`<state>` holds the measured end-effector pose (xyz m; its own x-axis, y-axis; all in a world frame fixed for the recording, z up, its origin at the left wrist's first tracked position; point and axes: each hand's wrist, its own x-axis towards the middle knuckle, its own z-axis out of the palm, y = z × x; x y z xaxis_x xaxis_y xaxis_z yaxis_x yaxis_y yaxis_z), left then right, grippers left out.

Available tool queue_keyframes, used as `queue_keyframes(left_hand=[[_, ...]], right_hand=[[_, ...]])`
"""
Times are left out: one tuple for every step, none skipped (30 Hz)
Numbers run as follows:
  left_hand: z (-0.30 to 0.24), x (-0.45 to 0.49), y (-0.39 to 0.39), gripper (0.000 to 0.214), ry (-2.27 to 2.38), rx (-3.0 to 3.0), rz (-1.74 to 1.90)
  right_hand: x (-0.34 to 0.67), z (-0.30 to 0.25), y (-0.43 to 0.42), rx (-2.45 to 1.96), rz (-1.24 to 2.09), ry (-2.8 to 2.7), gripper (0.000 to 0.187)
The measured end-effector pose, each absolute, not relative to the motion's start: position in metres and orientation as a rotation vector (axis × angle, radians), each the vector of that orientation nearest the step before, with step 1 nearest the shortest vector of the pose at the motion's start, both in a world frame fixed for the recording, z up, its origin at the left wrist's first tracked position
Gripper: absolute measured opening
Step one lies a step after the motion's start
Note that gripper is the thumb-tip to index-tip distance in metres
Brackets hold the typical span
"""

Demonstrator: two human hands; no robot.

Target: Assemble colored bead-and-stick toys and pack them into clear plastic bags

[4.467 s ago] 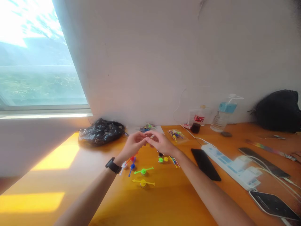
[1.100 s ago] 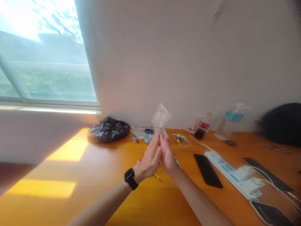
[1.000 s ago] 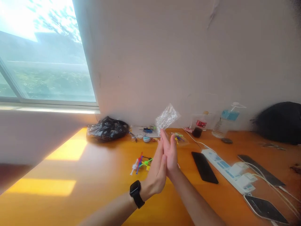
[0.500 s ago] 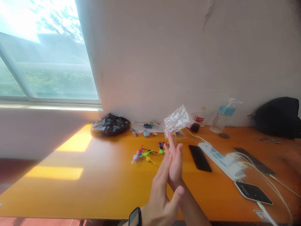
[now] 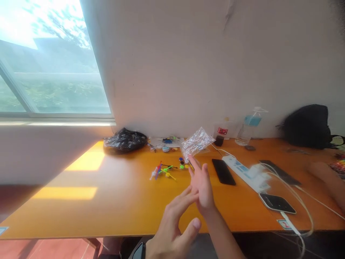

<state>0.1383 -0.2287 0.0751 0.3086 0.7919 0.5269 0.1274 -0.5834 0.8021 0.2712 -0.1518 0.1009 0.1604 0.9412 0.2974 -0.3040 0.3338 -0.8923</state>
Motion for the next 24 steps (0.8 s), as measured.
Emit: queue_keyframes(left_hand=[[0.076, 0.131, -0.227, 0.050, 0.860, 1.928, 1.321], [0.076, 0.125, -0.223, 0.051, 0.919, 1.898, 1.377], [0.076, 0.119, -0.216, 0.052, 0.985, 1.838, 1.440], [0.076, 0.114, -0.209, 0.051, 1.049, 1.730, 1.525], [0.075, 0.109, -0.200, 0.052, 1.099, 1.593, 1.564], [0.074, 0.105, -0.192, 0.058, 1.125, 1.434, 1.584], [0.072, 0.102, -0.184, 0.064, 1.117, 1.275, 1.574], [0.070, 0.099, -0.178, 0.069, 1.064, 1.149, 1.511], [0.069, 0.097, -0.173, 0.071, 1.000, 1.048, 1.443], [0.068, 0.095, -0.170, 0.071, 0.924, 0.989, 1.343], [0.067, 0.094, -0.169, 0.068, 0.850, 0.959, 1.262], [0.067, 0.093, -0.169, 0.063, 0.805, 0.946, 1.219], [0.067, 0.092, -0.169, 0.056, 0.786, 0.947, 1.214], [0.067, 0.092, -0.170, 0.049, 0.794, 0.953, 1.250], [0.067, 0.093, -0.172, 0.042, 0.826, 0.958, 1.313], [0.068, 0.093, -0.173, 0.037, 0.862, 0.965, 1.382], [0.068, 0.094, -0.174, 0.034, 0.894, 0.974, 1.441], [0.068, 0.095, -0.174, 0.032, 0.921, 0.981, 1.487], [0.069, 0.095, -0.174, 0.031, 0.942, 0.986, 1.520], [0.069, 0.094, -0.174, 0.031, 0.953, 0.987, 1.541], [0.070, 0.094, -0.174, 0.031, 0.954, 0.985, 1.549], [0.071, 0.093, -0.174, 0.032, 0.946, 0.983, 1.545], [0.072, 0.092, -0.174, 0.034, 0.931, 0.983, 1.532], [0.073, 0.091, -0.174, 0.036, 0.919, 0.983, 1.514]], right_hand=[[0.278, 0.101, -0.152, -0.807, 1.044, -1.052, 0.058], [0.284, 0.101, -0.154, -0.824, 1.071, -1.068, 0.050], [0.289, 0.099, -0.158, -0.837, 1.106, -1.076, 0.043], [0.292, 0.097, -0.162, -0.846, 1.146, -1.080, 0.038], [0.294, 0.094, -0.168, -0.852, 1.180, -1.082, 0.034], [0.294, 0.091, -0.173, -0.861, 1.202, -1.092, 0.030], [0.294, 0.089, -0.178, -0.875, 1.214, -1.116, 0.026], [0.294, 0.088, -0.182, -0.886, 1.225, -1.152, 0.024], [0.293, 0.087, -0.185, -0.890, 1.238, -1.196, 0.024], [0.293, 0.086, -0.186, -0.881, 1.253, -1.238, 0.024], [0.292, 0.085, -0.187, -0.867, 1.265, -1.265, 0.027], [0.292, 0.084, -0.187, -0.853, 1.270, -1.268, 0.033], [0.291, 0.083, -0.187, -0.845, 1.272, -1.248, 0.041], [0.291, 0.081, -0.186, -0.845, 1.281, -1.217, 0.049], [0.290, 0.079, -0.186, -0.852, 1.308, -1.186, 0.055], [0.290, 0.077, -0.185, -0.866, 1.354, -1.167, 0.057], [0.289, 0.074, -0.185, -0.884, 1.402, -1.161, 0.053], [0.288, 0.072, -0.184, -0.905, 1.438, -1.163, 0.046], [0.288, 0.070, -0.184, -0.928, 1.447, -1.164, 0.037], [0.287, 0.069, -0.183, -0.949, 1.424, -1.156, 0.032], [0.286, 0.069, -0.182, -0.963, 1.378, -1.131, 0.032], [0.286, 0.069, -0.181, -0.964, 1.324, -1.089, 0.033], [0.286, 0.070, -0.180, -0.956, 1.281, -1.037, 0.034], [0.287, 0.072, -0.180, -0.942, 1.257, -0.980, 0.035]])
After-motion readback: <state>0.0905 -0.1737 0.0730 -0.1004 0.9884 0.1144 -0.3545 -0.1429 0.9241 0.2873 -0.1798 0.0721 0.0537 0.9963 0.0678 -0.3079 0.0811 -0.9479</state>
